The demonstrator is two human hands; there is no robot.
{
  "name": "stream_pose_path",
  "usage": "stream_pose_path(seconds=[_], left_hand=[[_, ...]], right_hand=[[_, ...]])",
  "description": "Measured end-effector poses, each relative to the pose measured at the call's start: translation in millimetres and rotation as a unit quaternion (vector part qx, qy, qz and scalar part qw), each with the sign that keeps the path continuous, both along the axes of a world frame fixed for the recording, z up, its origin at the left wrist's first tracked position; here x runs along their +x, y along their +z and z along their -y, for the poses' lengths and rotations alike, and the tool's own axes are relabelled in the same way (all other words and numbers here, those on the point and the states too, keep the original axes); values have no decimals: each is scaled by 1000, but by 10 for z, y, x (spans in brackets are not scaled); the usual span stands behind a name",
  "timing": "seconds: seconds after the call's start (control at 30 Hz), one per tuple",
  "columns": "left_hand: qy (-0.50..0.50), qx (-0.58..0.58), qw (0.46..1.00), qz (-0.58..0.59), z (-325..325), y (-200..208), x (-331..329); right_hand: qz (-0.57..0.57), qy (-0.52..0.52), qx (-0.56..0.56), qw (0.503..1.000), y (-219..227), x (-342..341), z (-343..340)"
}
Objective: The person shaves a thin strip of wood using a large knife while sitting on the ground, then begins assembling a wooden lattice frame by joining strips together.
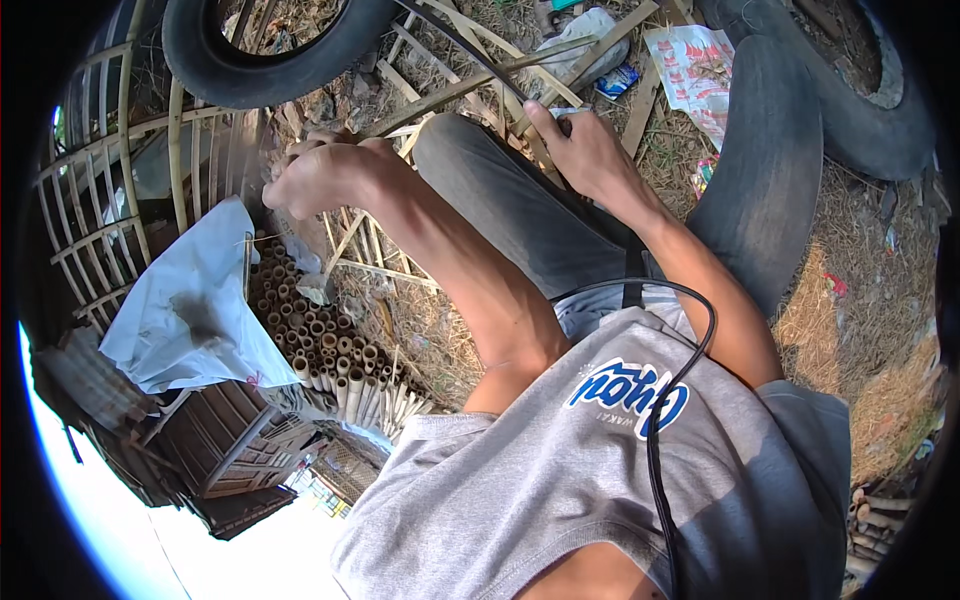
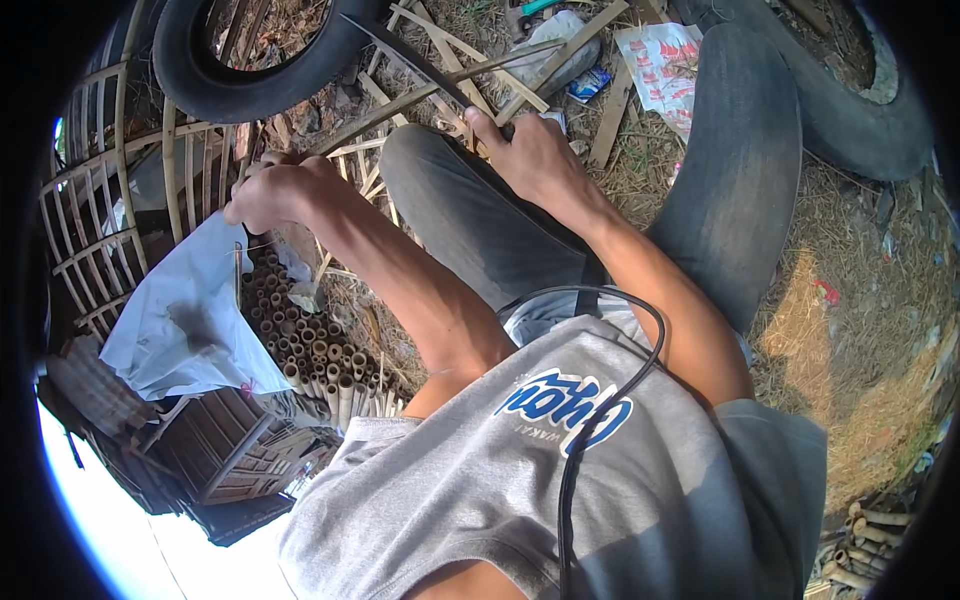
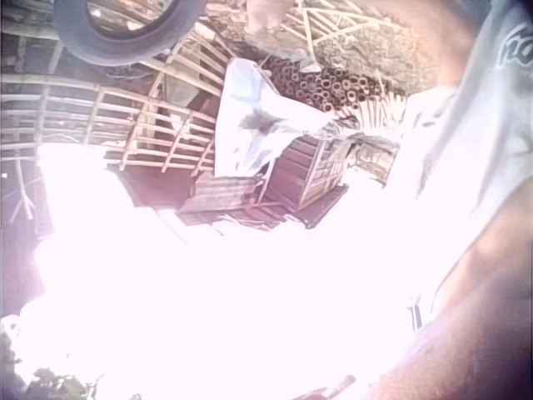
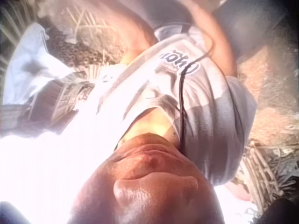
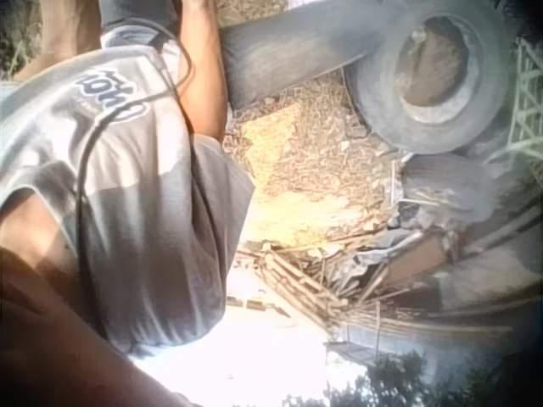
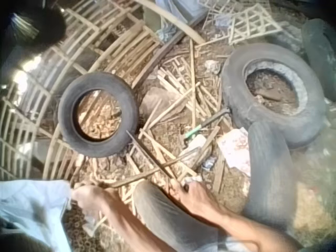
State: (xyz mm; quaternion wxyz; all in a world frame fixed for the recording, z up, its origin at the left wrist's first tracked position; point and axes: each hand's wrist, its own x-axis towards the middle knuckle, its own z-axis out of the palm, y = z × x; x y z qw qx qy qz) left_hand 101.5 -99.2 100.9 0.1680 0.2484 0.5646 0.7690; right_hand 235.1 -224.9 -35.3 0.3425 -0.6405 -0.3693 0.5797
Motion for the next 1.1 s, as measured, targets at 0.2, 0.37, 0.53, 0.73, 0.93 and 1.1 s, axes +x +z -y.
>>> stream_pose_path(seconds=[0.2,0.37,0.53,0.73,0.93,1.1], left_hand=[[-21,11,999,-37,-115,116,248],[19,-29,998,-46,-109,91,192],[16,24,998,-58,-209,81,257],[-16,7,994,-104,-246,-1,139],[30,-64,997,-31,-193,253,507],[21,19,994,-110,-229,94,350]], right_hand=[[-19,-46,168,985,804,-40,35],[7,-38,18,999,285,42,44],[-33,-71,147,986,838,91,61],[21,-24,-29,999,-23,131,148],[15,-91,189,978,533,-4,139],[-4,-44,-9,999,90,193,26]])
